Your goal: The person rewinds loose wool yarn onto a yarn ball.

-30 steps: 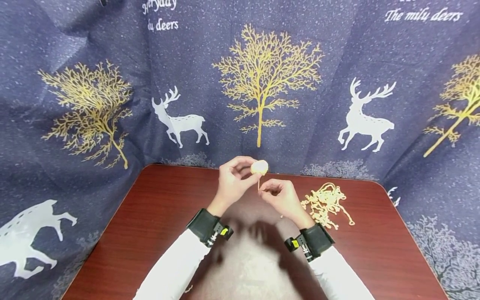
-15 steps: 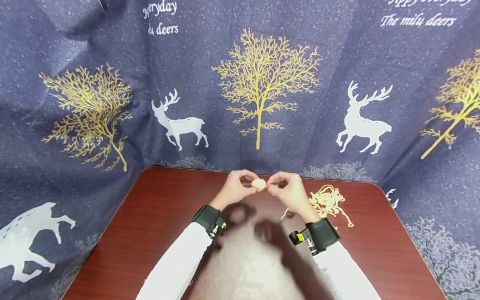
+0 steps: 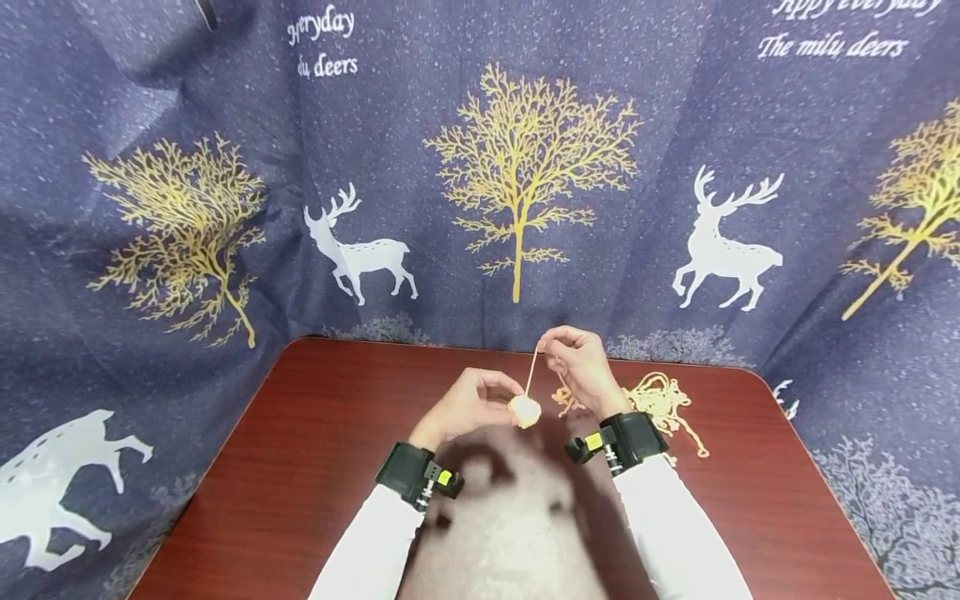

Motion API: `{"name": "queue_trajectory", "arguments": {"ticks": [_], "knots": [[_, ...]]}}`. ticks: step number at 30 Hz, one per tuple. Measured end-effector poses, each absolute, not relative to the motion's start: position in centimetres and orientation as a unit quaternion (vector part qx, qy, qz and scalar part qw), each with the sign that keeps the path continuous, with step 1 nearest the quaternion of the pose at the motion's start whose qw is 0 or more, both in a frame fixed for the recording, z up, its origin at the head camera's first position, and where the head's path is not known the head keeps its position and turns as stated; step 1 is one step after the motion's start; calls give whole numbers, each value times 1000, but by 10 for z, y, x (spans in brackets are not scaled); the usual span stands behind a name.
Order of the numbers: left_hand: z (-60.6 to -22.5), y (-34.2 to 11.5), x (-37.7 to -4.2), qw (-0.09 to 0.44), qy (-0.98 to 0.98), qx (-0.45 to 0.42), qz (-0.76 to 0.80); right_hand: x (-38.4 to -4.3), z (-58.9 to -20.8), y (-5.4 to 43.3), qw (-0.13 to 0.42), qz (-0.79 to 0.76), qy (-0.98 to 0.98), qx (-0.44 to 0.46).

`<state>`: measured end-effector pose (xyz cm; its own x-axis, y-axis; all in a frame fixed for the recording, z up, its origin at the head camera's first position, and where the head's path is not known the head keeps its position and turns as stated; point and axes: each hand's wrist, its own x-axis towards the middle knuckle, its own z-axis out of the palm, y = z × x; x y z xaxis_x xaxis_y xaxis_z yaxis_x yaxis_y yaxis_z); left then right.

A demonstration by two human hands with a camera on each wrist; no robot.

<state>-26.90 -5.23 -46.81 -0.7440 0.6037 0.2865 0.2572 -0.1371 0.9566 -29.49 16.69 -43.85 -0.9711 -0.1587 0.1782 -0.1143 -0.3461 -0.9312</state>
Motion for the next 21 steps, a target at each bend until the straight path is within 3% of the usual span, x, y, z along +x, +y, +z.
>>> {"name": "queue_trajectory", "arguments": {"ticks": [10, 21], "knots": [[-445, -45, -278, -9, 541, 293, 788, -287, -470, 157, 32, -765, 641, -49], [-453, -33, -310, -74, 595, 173, 781, -271, -464, 154, -37, -616, 771, -155]]}}
